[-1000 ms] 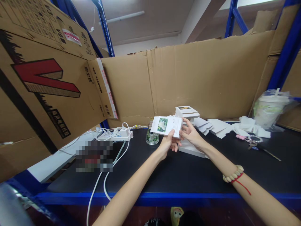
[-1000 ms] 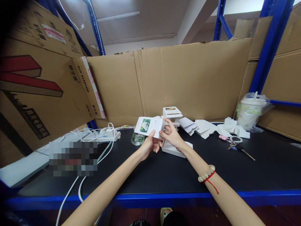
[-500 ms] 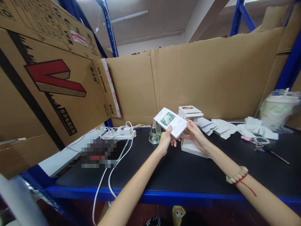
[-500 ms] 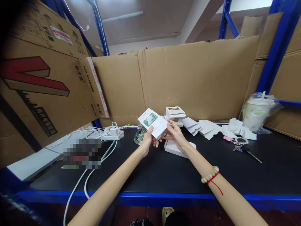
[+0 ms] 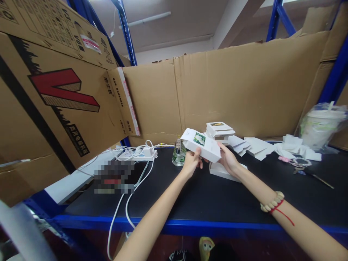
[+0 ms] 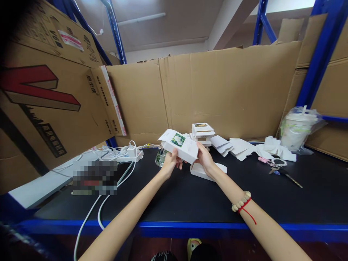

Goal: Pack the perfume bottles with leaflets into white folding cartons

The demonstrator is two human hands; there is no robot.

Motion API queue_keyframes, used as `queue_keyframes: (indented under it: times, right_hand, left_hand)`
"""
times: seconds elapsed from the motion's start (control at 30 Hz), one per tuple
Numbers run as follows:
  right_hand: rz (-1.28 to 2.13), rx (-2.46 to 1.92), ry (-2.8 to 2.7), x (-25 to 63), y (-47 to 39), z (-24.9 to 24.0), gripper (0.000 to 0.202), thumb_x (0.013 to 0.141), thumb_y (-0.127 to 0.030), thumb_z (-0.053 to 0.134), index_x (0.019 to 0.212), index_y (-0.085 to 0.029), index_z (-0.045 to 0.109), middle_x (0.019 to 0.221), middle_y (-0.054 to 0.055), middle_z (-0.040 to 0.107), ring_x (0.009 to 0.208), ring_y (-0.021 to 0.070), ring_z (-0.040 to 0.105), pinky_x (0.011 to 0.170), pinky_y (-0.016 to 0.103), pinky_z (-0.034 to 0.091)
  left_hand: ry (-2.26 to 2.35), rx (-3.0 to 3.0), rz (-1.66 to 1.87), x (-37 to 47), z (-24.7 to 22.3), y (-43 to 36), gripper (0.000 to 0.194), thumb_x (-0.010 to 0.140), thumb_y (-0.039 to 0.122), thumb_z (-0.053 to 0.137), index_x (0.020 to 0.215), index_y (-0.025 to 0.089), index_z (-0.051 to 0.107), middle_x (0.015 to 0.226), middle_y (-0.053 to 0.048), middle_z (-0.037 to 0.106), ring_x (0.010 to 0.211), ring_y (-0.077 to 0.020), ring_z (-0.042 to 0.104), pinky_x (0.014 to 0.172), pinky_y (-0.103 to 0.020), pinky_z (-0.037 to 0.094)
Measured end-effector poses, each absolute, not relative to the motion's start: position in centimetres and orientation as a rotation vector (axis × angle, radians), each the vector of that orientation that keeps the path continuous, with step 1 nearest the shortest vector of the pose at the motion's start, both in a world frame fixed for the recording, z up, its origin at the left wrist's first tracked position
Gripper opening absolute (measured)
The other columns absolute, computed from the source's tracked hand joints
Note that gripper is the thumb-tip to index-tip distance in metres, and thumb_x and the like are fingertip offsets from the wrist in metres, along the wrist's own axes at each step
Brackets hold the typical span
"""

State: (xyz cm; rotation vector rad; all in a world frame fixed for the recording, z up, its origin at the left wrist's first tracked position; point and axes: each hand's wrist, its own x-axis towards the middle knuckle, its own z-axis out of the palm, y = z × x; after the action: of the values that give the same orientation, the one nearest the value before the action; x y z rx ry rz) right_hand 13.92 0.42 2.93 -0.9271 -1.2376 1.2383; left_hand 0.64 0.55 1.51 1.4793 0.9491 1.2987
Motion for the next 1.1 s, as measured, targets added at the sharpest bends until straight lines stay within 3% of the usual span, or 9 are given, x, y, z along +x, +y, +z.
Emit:
queue_keyframes:
  times: [0.2,0.27,0.37,0.53,0.67,0.83,0.93,1.1]
  right_hand:
    - [1.47,-0.988,-1.223,13.9,0.1,2.8,0.029,0.079,-0.039,0.035,0.068,-0.02,0.054,0.041,-0.004,0.043,0.036,0.0126,0.042,0.045,0.029,0.045]
    - [1.559,-0.938,-1.312,13.8,-0.1,2.3,0.032,0.079,-0.044,0.037,0.068,-0.021,0.055,0.041,-0.004,0.043,0.033,0.0105,0.037,0.044,0.028,0.044]
    - [1.484,-0.903,-1.468,13.7,-0.1,1.8,0.032,0.076,-0.048,0.042,0.07,-0.02,0.058,0.049,-0.002,0.053,0.035,0.0094,0.042,0.045,0.028,0.045]
    - [0.913,-1.299,-1.687,14.3,0.1,2.8,0.016,0.069,-0.033,0.049,0.065,-0.02,0.058,0.056,0.001,0.061,0.047,0.015,0.056,0.049,0.029,0.046]
    - [0.195,-1.528,-1.859,15.3,-0.3,3.7,0.012,0.065,-0.033,0.058,0.071,-0.024,0.062,0.077,0.002,0.067,0.08,0.0235,0.063,0.071,0.038,0.048]
    - [0.143,-1.625,-2.194,15.9,-0.8,3.4,0.043,0.055,-0.045,0.068,0.095,-0.026,0.065,0.106,0.006,0.063,0.103,0.0295,0.056,0.082,0.042,0.045]
    - [0.187,-1.672,-2.316,16.0,-0.8,3.2,0.061,0.051,-0.041,0.071,0.11,-0.027,0.059,0.114,0.007,0.061,0.106,0.0311,0.055,0.084,0.044,0.044]
    - [0.226,-1.631,-2.273,15.7,-0.4,2.9,0.058,0.057,-0.04,0.066,0.113,-0.027,0.057,0.121,0.005,0.058,0.11,0.0314,0.053,0.085,0.045,0.044]
  left_hand:
    - [0.92,1.479,1.401,0.3,1.9,0.5,0.066,0.058,0.063,0.061,0.1,0.015,0.045,0.091,-0.008,0.063,0.046,-0.0081,0.054,0.037,-0.019,0.034]
    - [0.959,1.455,1.472,0.4,2.1,0.5,0.058,0.058,0.054,0.067,0.097,0.016,0.047,0.096,-0.008,0.062,0.061,-0.0108,0.059,0.046,-0.019,0.04]
    - [0.978,1.392,1.555,0.5,2.6,0.4,0.041,0.061,0.046,0.068,0.083,0.015,0.053,0.088,-0.007,0.064,0.077,-0.0158,0.06,0.061,-0.022,0.045]
    - [0.961,1.23,1.766,0.1,3.1,0.3,0.027,0.069,0.038,0.062,0.084,0.017,0.053,0.096,-0.006,0.064,0.092,-0.0177,0.059,0.076,-0.025,0.046]
    - [1.136,1.195,1.943,-0.4,2.9,0.5,0.024,0.07,0.031,0.06,0.087,0.021,0.047,0.096,-0.003,0.062,0.091,-0.0154,0.058,0.08,-0.026,0.044]
    - [1.335,1.46,1.974,-0.5,2.5,0.4,0.032,0.068,0.031,0.062,0.093,0.021,0.043,0.094,-0.003,0.059,0.088,-0.0166,0.058,0.08,-0.028,0.043]
    - [1.295,1.691,1.951,-0.4,1.9,0.5,0.038,0.07,0.031,0.061,0.1,0.02,0.041,0.098,-0.005,0.057,0.09,-0.0172,0.058,0.08,-0.029,0.044]
    - [1.32,2.157,1.837,-0.7,0.5,1.3,0.053,0.076,0.031,0.057,0.12,0.018,0.03,0.104,-0.009,0.055,0.09,-0.0182,0.058,0.074,-0.03,0.046]
